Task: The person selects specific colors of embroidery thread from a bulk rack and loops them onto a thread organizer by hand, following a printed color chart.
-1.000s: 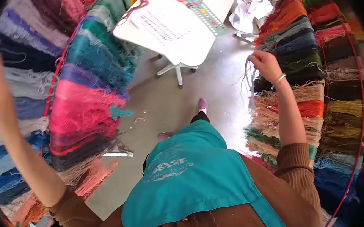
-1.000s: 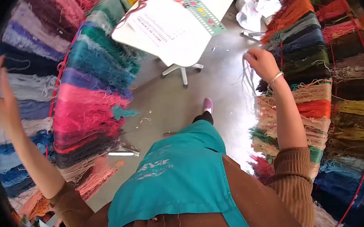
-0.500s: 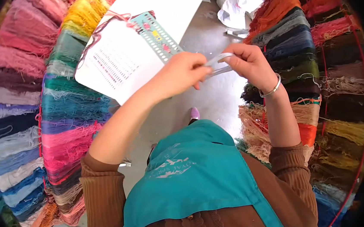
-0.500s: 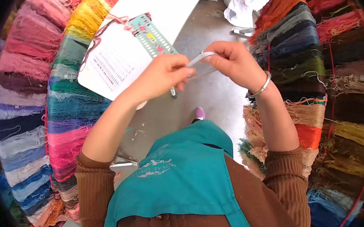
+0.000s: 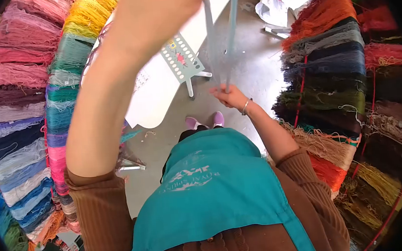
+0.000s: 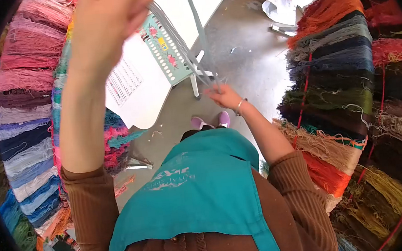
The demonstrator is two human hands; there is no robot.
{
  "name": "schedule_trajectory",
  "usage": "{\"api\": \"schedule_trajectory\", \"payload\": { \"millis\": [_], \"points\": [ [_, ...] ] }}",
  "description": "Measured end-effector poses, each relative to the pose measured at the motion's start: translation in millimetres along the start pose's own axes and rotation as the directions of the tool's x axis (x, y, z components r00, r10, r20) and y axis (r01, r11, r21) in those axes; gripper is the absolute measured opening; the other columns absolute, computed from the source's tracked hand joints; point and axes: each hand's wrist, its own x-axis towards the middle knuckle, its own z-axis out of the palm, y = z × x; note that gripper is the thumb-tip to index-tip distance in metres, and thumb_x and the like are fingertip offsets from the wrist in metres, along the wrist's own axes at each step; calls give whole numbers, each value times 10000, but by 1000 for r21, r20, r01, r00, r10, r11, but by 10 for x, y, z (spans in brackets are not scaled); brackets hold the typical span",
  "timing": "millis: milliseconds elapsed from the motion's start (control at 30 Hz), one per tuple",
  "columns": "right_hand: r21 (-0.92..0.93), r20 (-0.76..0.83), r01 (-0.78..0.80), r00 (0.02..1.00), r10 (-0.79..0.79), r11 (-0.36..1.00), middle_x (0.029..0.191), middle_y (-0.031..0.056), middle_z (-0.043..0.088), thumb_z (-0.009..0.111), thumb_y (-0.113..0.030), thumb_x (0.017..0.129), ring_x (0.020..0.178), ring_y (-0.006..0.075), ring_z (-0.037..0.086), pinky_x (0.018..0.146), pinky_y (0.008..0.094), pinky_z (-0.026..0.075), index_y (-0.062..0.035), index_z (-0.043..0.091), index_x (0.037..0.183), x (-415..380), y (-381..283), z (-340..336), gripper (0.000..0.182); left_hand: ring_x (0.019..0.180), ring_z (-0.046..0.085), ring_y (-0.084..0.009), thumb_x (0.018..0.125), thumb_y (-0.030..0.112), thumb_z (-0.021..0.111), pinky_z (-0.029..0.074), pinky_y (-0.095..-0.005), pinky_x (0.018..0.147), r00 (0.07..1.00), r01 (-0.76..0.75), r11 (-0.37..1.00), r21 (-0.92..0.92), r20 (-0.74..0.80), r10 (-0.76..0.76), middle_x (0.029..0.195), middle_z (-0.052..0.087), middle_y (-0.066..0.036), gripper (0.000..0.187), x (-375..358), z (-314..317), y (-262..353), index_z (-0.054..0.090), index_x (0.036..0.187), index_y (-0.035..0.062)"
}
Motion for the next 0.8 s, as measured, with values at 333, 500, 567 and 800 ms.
{"api": "schedule_trajectory", "payload": {
  "millis": [333,500,567,800],
  "points": [
    [443,-458,-463,619,637,768,944,81,674,730,-74,789,547,164,574,397,267,368,-131,570,1301,-975,1609,-514,540,593,525,-67,1006,260,583,405,-221,549,939,-342,926,163,9,345,702,587,17,240,101,-311,-98,647,1083,43],
    [273,-842,-148,442,310,951,1046,102,661,657,-105,849,737,204,680,492,299,476,-67,585,1281,-777,1566,-873,439,756,700,-297,883,183,594,536,-442,600,885,-455,358,815,457,87,783,697,-114,163,-74,-121,-519,715,963,107],
    [283,-831,267,548,97,921,1136,92,653,642,-203,913,992,196,661,718,318,526,-82,568,1319,-591,526,-685,430,816,712,-337,844,126,581,564,-465,650,842,-457,374,807,528,-110,835,710,-143,159,-178,84,-731,707,932,86],
    [446,-284,635,769,-573,631,1247,186,616,611,-512,914,1113,248,610,987,391,476,-43,370,1483,-175,-1993,133,776,797,700,-360,880,117,570,548,-475,662,901,-219,662,716,410,-145,830,695,-180,158,-277,284,-1125,632,979,9]
  ]
}}
